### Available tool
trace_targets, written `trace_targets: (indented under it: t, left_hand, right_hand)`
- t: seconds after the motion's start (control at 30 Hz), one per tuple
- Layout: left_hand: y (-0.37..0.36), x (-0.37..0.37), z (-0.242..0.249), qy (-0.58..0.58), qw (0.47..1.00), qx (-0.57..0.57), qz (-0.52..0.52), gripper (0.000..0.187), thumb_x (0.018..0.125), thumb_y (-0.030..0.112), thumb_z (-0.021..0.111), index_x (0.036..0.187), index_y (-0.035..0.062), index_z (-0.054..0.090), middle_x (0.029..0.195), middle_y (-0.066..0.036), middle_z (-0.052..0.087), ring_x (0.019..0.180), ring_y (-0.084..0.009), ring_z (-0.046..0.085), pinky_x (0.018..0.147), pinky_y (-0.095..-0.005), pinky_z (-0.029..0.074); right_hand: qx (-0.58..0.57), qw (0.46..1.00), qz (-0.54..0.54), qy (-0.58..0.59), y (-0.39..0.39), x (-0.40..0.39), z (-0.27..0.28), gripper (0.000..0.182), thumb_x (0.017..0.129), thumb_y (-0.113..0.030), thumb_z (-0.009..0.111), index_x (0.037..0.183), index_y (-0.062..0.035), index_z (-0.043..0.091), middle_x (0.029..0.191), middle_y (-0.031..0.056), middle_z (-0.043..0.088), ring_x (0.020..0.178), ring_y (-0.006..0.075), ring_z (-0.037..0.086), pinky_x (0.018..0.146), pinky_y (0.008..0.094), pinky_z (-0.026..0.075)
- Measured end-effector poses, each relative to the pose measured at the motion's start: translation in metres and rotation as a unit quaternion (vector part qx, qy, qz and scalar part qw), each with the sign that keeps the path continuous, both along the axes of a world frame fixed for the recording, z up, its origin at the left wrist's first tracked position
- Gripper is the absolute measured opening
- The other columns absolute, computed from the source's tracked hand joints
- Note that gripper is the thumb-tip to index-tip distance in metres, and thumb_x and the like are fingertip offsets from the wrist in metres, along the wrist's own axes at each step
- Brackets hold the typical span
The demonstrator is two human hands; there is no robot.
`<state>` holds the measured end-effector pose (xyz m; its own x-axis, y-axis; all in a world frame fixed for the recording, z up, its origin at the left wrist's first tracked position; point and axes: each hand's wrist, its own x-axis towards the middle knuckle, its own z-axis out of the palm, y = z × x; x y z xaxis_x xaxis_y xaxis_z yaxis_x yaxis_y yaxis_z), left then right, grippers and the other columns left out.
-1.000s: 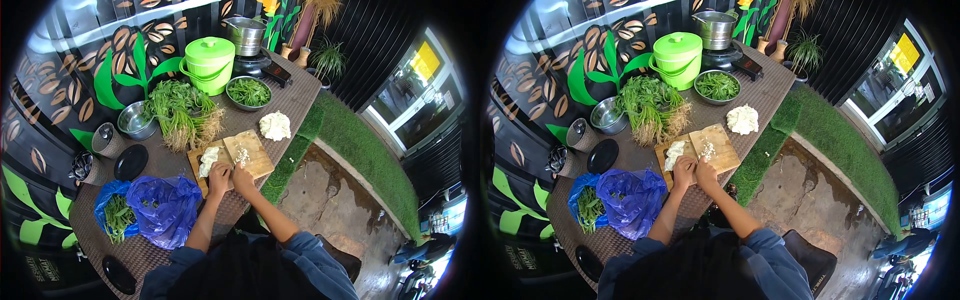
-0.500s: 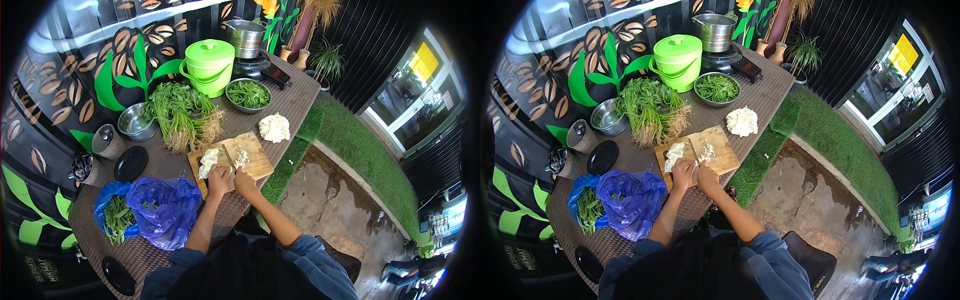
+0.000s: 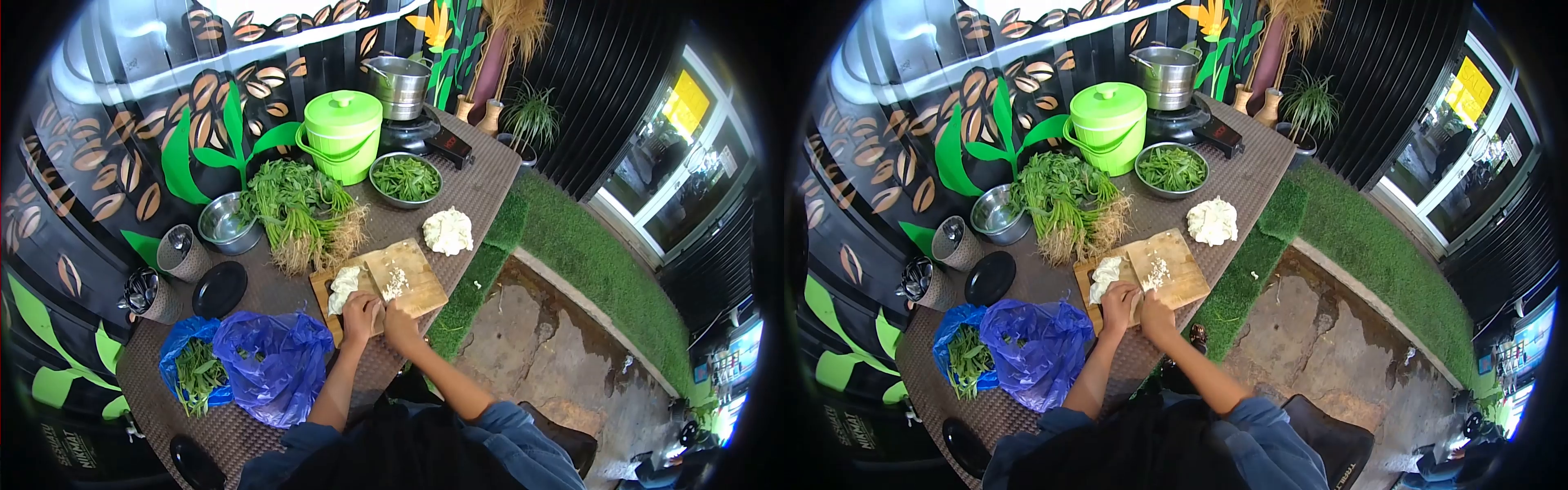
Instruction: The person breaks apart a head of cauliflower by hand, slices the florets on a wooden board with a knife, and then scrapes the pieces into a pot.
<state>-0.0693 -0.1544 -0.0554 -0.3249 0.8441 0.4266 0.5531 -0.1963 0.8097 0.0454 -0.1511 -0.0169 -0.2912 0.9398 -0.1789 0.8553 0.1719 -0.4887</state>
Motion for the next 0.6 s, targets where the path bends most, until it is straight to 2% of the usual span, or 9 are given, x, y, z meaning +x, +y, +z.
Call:
trace_targets:
  t: [0.13, 0.2, 0.27, 0.33, 0.4, 0.47, 0.6]
  left_hand:
    - [0.000, -0.001, -0.004, -0.022, 1.000, -0.001, -0.013, 0.009, 0.072, -0.004, 0.065, 0.081, -0.0029, 0.068, 0.084, -0.017, 0.064, 0.083, -0.0316, 0.061, 0.073, -0.0372, 0.050]
    - [-0.001, -0.001, -0.002, 0.010, 1.000, -0.004, -0.021, 0.008, 0.073, -0.003, 0.066, 0.080, -0.0034, 0.068, 0.084, -0.017, 0.064, 0.086, -0.0314, 0.060, 0.075, -0.0374, 0.049]
    - [-0.002, 0.001, 0.001, 0.041, 0.999, 0.016, -0.019, 0.008, 0.073, -0.003, 0.066, 0.080, -0.0036, 0.067, 0.084, -0.016, 0.064, 0.087, -0.0313, 0.059, 0.077, -0.0373, 0.048]
    - [-0.005, 0.003, 0.003, 0.070, 0.997, 0.033, -0.015, 0.007, 0.073, -0.002, 0.066, 0.080, -0.0038, 0.067, 0.084, -0.016, 0.064, 0.088, -0.0313, 0.058, 0.078, -0.0372, 0.048]
    - [-0.006, 0.004, 0.005, 0.086, 0.996, 0.027, -0.011, 0.008, 0.073, -0.001, 0.066, 0.080, -0.0037, 0.067, 0.084, -0.015, 0.064, 0.090, -0.0309, 0.057, 0.081, -0.0370, 0.046]
    - [-0.006, 0.003, 0.003, 0.082, 0.996, 0.024, -0.011, 0.008, 0.073, -0.001, 0.066, 0.080, -0.0039, 0.067, 0.084, -0.015, 0.064, 0.089, -0.0308, 0.058, 0.080, -0.0371, 0.047]
    - [-0.005, -0.001, -0.003, 0.046, 0.999, 0.015, -0.021, 0.009, 0.073, 0.000, 0.066, 0.081, -0.0042, 0.068, 0.085, -0.015, 0.066, 0.087, -0.0299, 0.059, 0.078, -0.0365, 0.048]
  right_hand:
    - [0.005, 0.999, -0.031, -0.040, -0.004, -0.006, -0.013, 0.026, 0.085, -0.008, 0.050, 0.105, 0.0036, 0.038, 0.087, 0.0282, 0.063, 0.080, 0.0425, 0.064, 0.067, 0.0474, 0.053]
    - [0.037, 0.998, -0.001, -0.047, 0.013, -0.001, -0.016, 0.027, 0.089, -0.016, 0.044, 0.106, 0.0044, 0.041, 0.082, 0.0266, 0.064, 0.075, 0.0383, 0.067, 0.063, 0.0446, 0.054]
    - [0.028, 0.999, 0.027, -0.033, 0.021, 0.006, 0.000, 0.026, 0.089, -0.017, 0.044, 0.104, 0.0042, 0.042, 0.084, 0.0273, 0.064, 0.080, 0.0408, 0.066, 0.068, 0.0461, 0.054]
    - [-0.060, 0.998, 0.024, -0.013, 0.025, 0.007, 0.012, 0.026, 0.089, -0.018, 0.045, 0.103, 0.0046, 0.043, 0.087, 0.0280, 0.063, 0.084, 0.0423, 0.065, 0.072, 0.0474, 0.052]
    - [-0.088, 0.996, 0.017, -0.012, 0.017, 0.005, 0.024, 0.027, 0.089, -0.019, 0.046, 0.102, 0.0046, 0.044, 0.090, 0.0289, 0.063, 0.087, 0.0428, 0.064, 0.075, 0.0478, 0.052]
    - [-0.007, 0.999, 0.022, -0.029, 0.004, 0.003, 0.021, 0.026, 0.090, -0.018, 0.046, 0.102, 0.0039, 0.044, 0.087, 0.0277, 0.064, 0.084, 0.0416, 0.065, 0.072, 0.0467, 0.053]
    - [0.004, 0.999, -0.014, -0.038, -0.009, -0.003, -0.003, 0.023, 0.090, -0.016, 0.045, 0.102, 0.0034, 0.043, 0.084, 0.0257, 0.064, 0.080, 0.0403, 0.066, 0.069, 0.0457, 0.054]
